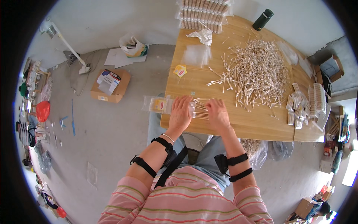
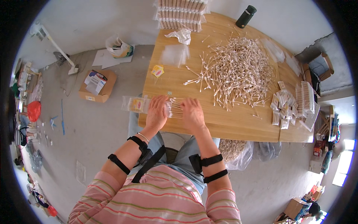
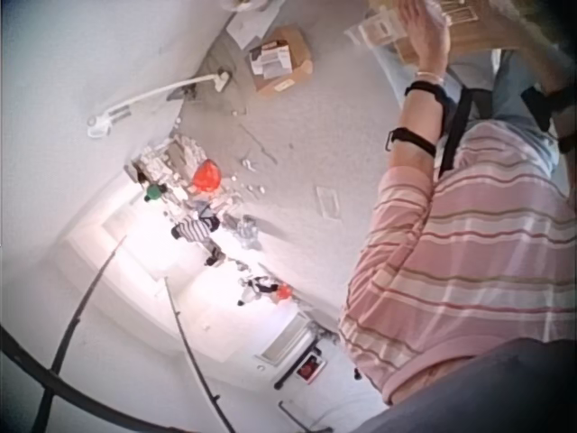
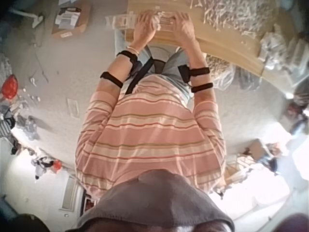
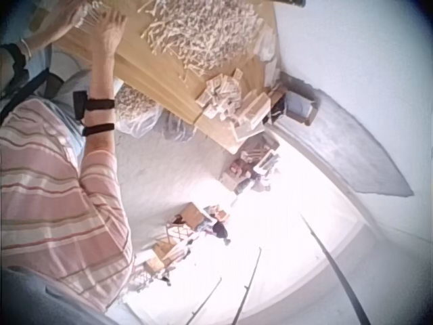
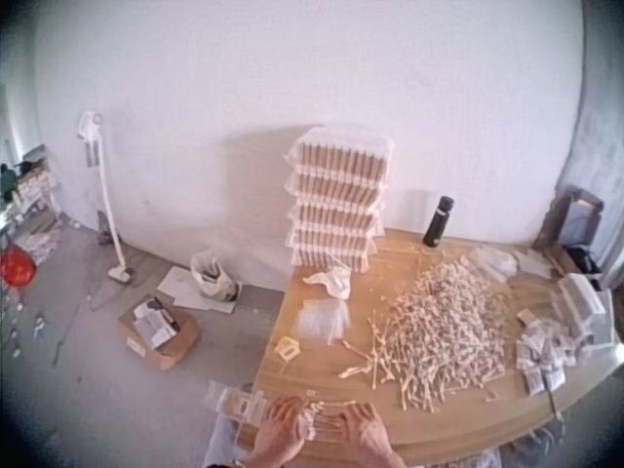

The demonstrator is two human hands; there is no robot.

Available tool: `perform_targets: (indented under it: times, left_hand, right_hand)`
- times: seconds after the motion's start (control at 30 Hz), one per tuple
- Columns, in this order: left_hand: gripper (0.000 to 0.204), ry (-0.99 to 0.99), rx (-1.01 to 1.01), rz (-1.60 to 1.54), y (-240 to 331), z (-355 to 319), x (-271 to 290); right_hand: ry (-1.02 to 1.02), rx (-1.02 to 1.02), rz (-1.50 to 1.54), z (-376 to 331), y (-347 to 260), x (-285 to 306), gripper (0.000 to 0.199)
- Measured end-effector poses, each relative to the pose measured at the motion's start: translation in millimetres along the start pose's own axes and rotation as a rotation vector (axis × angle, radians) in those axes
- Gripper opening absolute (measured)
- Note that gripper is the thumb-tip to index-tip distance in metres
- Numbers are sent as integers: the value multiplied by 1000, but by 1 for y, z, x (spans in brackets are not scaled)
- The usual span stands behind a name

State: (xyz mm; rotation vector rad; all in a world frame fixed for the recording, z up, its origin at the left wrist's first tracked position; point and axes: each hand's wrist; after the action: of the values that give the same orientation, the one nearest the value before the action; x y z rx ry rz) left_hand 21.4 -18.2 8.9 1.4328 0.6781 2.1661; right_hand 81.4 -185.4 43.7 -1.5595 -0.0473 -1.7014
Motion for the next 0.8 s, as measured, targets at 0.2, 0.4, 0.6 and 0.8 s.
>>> perform_targets:
  times: [0.2, 0.4, 0.6, 0.8]
  left_hand:
    - [34, 19, 3, -26, -5, -2, -4]
    - [32, 48, -11, -209, -6, -2, -1]
    - [34, 16, -96, -474, 49, 3, 39]
    - [37, -37, -165, -706, 104, 10, 59]
  right_hand:
    - [109, -445, 503, -23, 17, 28, 19]
    - [191, -658, 1417, -48, 8, 43, 8]
    - [250, -633, 1796, -57, -11, 58, 6]
    - [243, -561, 1941, -53, -29, 66, 9]
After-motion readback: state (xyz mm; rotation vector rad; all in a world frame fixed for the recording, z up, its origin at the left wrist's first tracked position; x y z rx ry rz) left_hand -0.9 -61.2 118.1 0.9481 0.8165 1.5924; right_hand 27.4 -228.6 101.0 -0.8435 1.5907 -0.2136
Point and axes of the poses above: each hand's wrist, its own z-axis towards the middle knuckle, its own x-axis out of the back of the hand, y = z × x, and after that the axes turned 6 degrees about -z, right-handed
